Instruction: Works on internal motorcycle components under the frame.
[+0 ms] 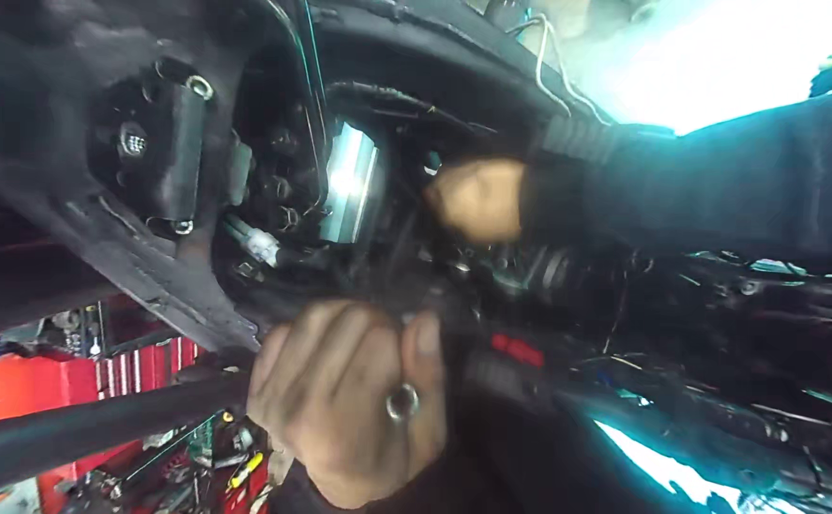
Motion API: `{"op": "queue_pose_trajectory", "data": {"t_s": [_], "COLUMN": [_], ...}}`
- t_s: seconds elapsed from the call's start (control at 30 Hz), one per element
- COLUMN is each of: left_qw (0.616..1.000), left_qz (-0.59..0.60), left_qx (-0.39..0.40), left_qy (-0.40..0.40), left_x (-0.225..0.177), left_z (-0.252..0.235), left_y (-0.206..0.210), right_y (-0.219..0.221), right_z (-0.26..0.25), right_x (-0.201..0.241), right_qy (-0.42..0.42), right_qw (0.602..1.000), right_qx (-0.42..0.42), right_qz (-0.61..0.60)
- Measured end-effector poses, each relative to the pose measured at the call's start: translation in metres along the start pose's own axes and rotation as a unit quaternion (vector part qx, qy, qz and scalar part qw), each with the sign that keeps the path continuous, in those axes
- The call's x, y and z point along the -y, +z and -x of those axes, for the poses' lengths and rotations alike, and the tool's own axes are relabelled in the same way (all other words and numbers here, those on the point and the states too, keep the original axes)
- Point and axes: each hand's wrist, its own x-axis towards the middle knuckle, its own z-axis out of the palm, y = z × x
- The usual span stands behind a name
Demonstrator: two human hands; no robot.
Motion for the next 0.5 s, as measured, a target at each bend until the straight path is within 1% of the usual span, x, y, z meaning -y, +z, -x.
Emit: {"op": "queue_pose_trajectory", "data": {"t_s": [0.03,0.07,0.13,0.23,0.43,0.47,0.5], "left_qw": [1.0,1.0,1.0,1.0,1.0,1.0,1.0], "left_qz": [0.0,0.001,0.004,0.006,0.007,0.007,0.005], "left_qx": [0.001,0.0,-0.003,-0.001,-0.004,0.0,0.004], "left_qy": [0.001,0.002,0.003,0.004,-0.003,-0.005,-0.006], "left_x": [0.0,0.0,0.001,0.001,0.0,0.0,0.0], "left_z": [0.0,0.0,0.0,0.001,0.001,0.001,0.002], "left_y": [0.0,0.0,0.0,0.0,0.001,0.001,0.0], "right_y": [-0.028,-0.036,-0.034,-0.029,-0.034,-0.022,0.008], "right_z": [-0.01,-0.014,-0.015,-0.017,-0.022,-0.029,-0.043], "right_x": [0.015,0.021,0.021,0.016,0.017,0.011,-0.004], "right_qy": [0.056,0.082,0.089,0.079,0.071,0.054,0.018], "right_qw": [0.991,0.987,0.99,0.992,0.987,0.99,0.997], "right_qx": [0.118,0.136,0.108,0.089,0.143,0.133,0.069], "right_qz": [-0.018,-0.028,-0.03,-0.035,-0.018,-0.006,0.012]}}
